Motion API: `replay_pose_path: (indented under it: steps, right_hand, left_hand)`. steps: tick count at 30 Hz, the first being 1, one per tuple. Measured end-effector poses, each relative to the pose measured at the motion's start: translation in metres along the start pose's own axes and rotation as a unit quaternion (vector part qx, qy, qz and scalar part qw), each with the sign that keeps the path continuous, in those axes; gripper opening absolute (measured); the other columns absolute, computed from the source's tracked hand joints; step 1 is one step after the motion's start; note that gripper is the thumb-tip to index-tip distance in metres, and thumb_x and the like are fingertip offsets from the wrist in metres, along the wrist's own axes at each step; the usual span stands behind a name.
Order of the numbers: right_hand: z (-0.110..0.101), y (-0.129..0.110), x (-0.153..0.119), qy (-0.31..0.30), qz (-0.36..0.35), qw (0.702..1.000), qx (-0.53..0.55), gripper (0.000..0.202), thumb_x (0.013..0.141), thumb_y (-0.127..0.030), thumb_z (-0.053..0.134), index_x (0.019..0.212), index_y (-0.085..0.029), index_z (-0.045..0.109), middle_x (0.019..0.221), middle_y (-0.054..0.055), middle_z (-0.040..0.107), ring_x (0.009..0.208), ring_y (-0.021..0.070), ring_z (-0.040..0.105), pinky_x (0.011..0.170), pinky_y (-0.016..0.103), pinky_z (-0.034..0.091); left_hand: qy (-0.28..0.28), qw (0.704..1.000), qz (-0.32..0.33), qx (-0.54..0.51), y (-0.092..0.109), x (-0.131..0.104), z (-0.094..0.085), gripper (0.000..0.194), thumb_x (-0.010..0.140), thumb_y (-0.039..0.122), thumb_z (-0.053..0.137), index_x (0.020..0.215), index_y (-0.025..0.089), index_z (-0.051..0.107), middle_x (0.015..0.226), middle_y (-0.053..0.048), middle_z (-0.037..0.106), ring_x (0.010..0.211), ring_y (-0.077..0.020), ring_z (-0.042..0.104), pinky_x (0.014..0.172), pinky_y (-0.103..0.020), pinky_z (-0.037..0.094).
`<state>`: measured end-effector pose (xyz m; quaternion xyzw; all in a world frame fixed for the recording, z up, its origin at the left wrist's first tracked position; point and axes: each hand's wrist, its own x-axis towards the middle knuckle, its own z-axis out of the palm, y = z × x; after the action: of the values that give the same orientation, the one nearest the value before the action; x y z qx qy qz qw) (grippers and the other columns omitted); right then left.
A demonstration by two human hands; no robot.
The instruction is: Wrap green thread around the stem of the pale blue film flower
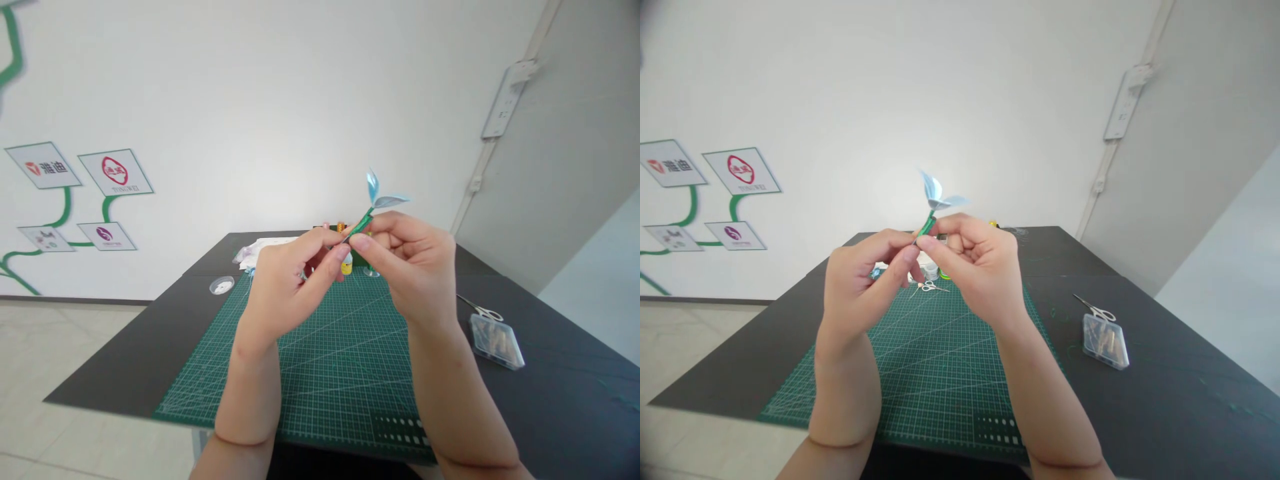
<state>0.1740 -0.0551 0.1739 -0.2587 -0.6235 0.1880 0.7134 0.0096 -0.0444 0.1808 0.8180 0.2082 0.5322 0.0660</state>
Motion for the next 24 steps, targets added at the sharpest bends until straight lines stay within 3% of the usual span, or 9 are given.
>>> replay_pose_path:
  steps: [3, 8, 13, 17, 24]
  right_hand:
    - [-0.002, -0.002, 0.0, -0.004, 0.001, 1.0, 0.006, 0.006, 0.083, -0.018, 0.076, 0.078, -0.019, 0.075, 0.05, -0.009, 0.034, 0.046, 0.006, 0.025, 0.045, 0.025, 0.024]
    - [-0.005, -0.002, 0.002, -0.006, 0.01, 1.0, 0.009, 0.006, 0.083, -0.018, 0.077, 0.078, -0.018, 0.073, 0.05, -0.01, 0.033, 0.045, 0.0056, 0.025, 0.044, 0.024, 0.023]
    - [-0.005, 0.0, 0.003, -0.016, 0.02, 0.999, 0.024, 0.005, 0.084, -0.02, 0.075, 0.08, -0.018, 0.073, 0.049, -0.011, 0.032, 0.045, 0.0056, 0.023, 0.044, 0.024, 0.023]
    - [-0.002, 0.002, 0.002, -0.01, 0.028, 0.999, 0.018, 0.004, 0.088, -0.023, 0.073, 0.087, -0.019, 0.074, 0.047, -0.011, 0.031, 0.043, 0.0061, 0.022, 0.043, 0.024, 0.021]
    - [0.0, 0.003, 0.002, 0.019, 0.025, 0.999, 0.012, 0.004, 0.085, -0.021, 0.074, 0.081, -0.02, 0.073, 0.046, -0.011, 0.031, 0.042, 0.0058, 0.024, 0.043, 0.024, 0.023]
  left_hand:
    - [0.005, 1.0, 0.014, 0.0, 0.001, 0.001, 0.002, 0.018, 0.104, 0.028, 0.057, 0.096, 0.021, 0.072, 0.069, 0.003, 0.073, 0.054, -0.0087, 0.061, 0.055, -0.022, 0.048]
    - [0.018, 0.999, -0.027, 0.004, 0.003, 0.004, 0.006, 0.018, 0.102, 0.032, 0.06, 0.095, 0.023, 0.075, 0.063, 0.003, 0.068, 0.056, -0.012, 0.06, 0.057, -0.025, 0.048]
    - [0.023, 0.999, -0.029, -0.008, 0.003, 0.006, 0.008, 0.02, 0.103, 0.03, 0.059, 0.089, 0.023, 0.073, 0.062, 0.003, 0.066, 0.056, -0.0115, 0.059, 0.056, -0.024, 0.047]
    - [0.049, 0.998, -0.041, -0.019, 0.002, 0.006, 0.012, 0.021, 0.104, 0.034, 0.058, 0.095, 0.022, 0.073, 0.066, 0.003, 0.069, 0.055, -0.0108, 0.061, 0.054, -0.023, 0.049]
    - [0.043, 0.997, -0.056, -0.043, 0.004, 0.005, 0.014, 0.019, 0.105, 0.032, 0.059, 0.101, 0.024, 0.075, 0.08, 0.0, 0.078, 0.064, -0.0109, 0.069, 0.058, -0.022, 0.052]
